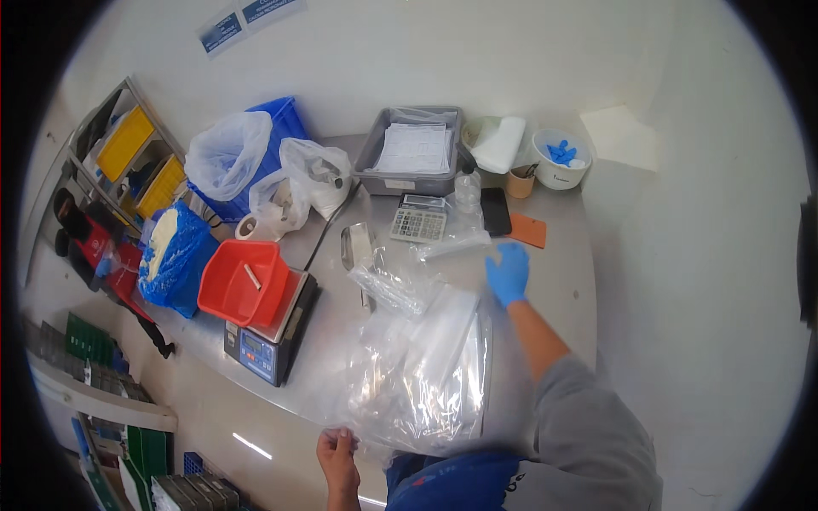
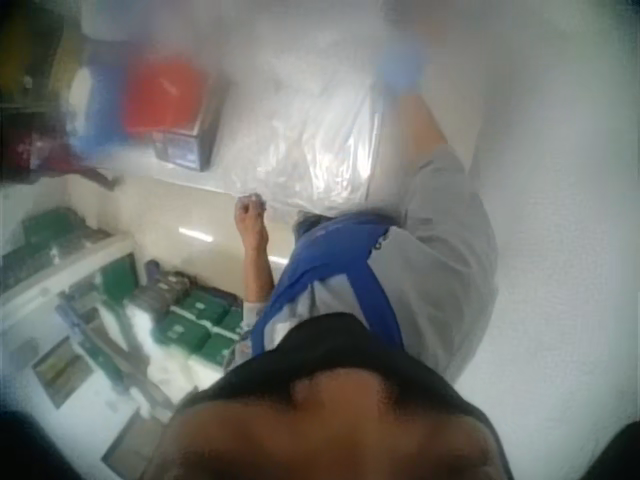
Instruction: The person sorts bags of powder, scoops material from a large paper bag into a smaller plastic bag, and weighs the bag on a digital scale.
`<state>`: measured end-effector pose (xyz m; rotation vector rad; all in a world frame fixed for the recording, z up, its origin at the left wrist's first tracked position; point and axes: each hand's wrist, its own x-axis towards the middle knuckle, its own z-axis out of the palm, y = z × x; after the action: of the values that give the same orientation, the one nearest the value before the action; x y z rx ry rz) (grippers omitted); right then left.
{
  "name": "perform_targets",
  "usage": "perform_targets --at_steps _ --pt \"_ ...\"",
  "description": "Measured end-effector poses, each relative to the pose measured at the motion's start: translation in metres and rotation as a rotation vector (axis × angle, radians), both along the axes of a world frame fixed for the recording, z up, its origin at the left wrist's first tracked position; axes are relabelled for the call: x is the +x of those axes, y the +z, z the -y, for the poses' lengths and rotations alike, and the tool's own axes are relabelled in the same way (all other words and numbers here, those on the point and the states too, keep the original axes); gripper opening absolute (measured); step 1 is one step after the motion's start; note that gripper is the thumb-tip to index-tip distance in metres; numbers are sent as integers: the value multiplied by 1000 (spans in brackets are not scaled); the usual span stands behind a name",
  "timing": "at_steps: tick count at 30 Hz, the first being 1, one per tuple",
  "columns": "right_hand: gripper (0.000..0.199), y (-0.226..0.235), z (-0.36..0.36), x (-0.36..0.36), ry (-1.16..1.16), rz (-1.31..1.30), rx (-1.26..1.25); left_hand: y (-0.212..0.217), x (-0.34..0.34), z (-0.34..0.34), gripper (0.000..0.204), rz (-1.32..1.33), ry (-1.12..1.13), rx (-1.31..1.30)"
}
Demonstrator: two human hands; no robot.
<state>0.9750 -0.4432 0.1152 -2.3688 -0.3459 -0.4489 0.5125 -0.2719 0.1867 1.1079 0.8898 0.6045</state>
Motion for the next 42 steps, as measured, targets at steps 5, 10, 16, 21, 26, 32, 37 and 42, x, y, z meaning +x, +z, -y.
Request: perform_targets --at_steps 5,10,16,21,26,32,37,42 --pt "46 12 -16 79 22 -16 -371 -5 12 13 8 -8 31 -65" --pt "47 6 -26 98 75 -42 -479 1 28 12 11 -23 21 -47" --pt "49 -15 -21 98 112 -7 -401 8 39 -2 12 -43 -23 -70" --pt "49 -17 -18 98 94 14 -373 14 49 -8 12 -45 -68 -49" --pt "55 -16 -15 90 75 35 -386 8 50 -7 13 7 -32 -50" --pt "56 -36 -7 50 -14 150 -143 3 48 -3 14 -19 -46 -65" --pt "33 -27 -18 -12 98 121 160 3 49 6 14 -43 -110 28" --pt "15 67 -49 -185 1105 -787 468 23 65 21 17 -57 -269 177"
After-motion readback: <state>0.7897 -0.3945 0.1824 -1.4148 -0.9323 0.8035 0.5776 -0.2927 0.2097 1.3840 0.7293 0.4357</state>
